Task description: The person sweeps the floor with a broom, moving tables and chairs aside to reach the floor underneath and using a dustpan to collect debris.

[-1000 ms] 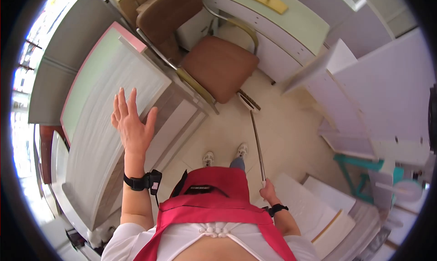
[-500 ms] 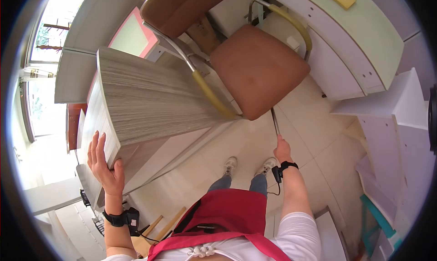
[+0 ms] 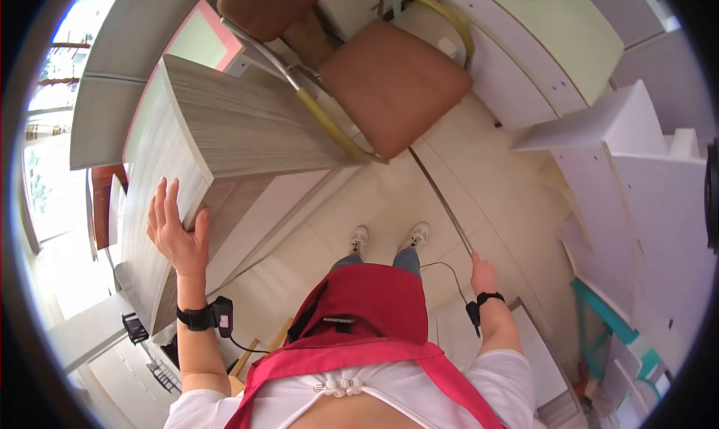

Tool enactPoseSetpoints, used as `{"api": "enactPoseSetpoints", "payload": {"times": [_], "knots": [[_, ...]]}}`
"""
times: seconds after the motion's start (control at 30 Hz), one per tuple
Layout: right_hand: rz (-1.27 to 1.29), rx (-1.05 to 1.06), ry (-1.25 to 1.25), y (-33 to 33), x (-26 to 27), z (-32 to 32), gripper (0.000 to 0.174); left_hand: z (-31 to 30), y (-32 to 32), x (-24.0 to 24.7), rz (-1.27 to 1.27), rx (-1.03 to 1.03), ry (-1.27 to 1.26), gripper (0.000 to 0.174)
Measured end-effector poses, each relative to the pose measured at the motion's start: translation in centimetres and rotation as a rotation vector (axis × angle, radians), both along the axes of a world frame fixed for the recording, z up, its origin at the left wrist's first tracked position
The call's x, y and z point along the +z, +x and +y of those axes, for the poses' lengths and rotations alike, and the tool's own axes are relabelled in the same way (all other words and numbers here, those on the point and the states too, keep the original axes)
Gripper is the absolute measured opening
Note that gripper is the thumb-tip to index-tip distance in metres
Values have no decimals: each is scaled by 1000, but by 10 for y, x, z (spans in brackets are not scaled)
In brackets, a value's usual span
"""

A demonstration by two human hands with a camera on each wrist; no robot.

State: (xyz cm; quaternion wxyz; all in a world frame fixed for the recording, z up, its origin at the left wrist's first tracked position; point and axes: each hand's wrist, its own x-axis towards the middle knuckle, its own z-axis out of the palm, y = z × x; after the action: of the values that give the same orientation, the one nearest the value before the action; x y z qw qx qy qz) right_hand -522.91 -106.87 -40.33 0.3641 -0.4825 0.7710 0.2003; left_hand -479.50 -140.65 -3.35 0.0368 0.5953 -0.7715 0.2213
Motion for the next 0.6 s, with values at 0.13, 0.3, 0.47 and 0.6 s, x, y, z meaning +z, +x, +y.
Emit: {"api": "enactPoseSetpoints", "payload": {"times": [0.13,0.3,0.47,0.6], "knots": [[-47,-182,0,40,45,92,40,4,3,1,-2,10,-3,53],[-44,-288,76,120,103,198,34,11,4,9,74,-12,4,53],[-55,-548,251,194,164,236,31,19,9,16,109,-40,13,52],[-183,-764,-16,263,190,248,36,19,14,12,155,-94,-30,55]]}}
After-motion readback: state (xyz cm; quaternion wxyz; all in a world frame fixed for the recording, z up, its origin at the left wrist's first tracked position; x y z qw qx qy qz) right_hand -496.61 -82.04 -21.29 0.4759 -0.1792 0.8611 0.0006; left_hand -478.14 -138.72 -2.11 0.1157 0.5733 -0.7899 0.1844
